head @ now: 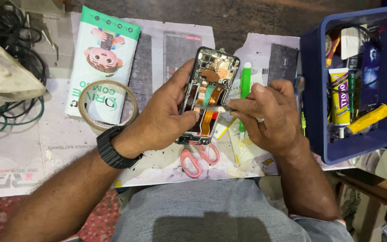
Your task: The person is repairing a disassembled smartphone. They use a green plastic pry tool to lift and adjust internal components, including the battery and ribbon cables, while holding the phone with their other hand.
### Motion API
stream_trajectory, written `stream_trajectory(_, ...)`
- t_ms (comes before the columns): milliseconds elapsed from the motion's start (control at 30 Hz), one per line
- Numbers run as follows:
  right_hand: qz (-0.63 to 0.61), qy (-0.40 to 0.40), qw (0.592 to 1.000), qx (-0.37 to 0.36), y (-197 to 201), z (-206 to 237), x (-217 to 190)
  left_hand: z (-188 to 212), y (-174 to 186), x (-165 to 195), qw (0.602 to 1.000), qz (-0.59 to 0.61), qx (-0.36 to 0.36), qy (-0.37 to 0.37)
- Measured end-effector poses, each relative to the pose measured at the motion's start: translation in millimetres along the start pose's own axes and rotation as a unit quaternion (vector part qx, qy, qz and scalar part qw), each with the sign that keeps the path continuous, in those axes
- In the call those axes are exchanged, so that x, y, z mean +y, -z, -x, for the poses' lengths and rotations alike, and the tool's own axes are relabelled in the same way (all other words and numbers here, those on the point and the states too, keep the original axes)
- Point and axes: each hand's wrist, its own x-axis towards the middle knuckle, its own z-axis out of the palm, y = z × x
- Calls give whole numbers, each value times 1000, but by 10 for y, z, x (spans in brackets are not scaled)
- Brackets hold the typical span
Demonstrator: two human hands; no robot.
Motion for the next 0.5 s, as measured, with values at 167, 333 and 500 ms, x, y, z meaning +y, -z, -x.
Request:
stream_trajectory(167,-17,-21,1000,13,-59,39,-24,-2,8,-3,1000,3,0,0)
stream_trajectory(333,-14,-28,999,14,-52,38,-24,-3,15,-26,1000,1,0,5)
stream_trajectory(500,-4,-11,1000,9,5,15,-17,1,29,-67,1000,5,8,-8)
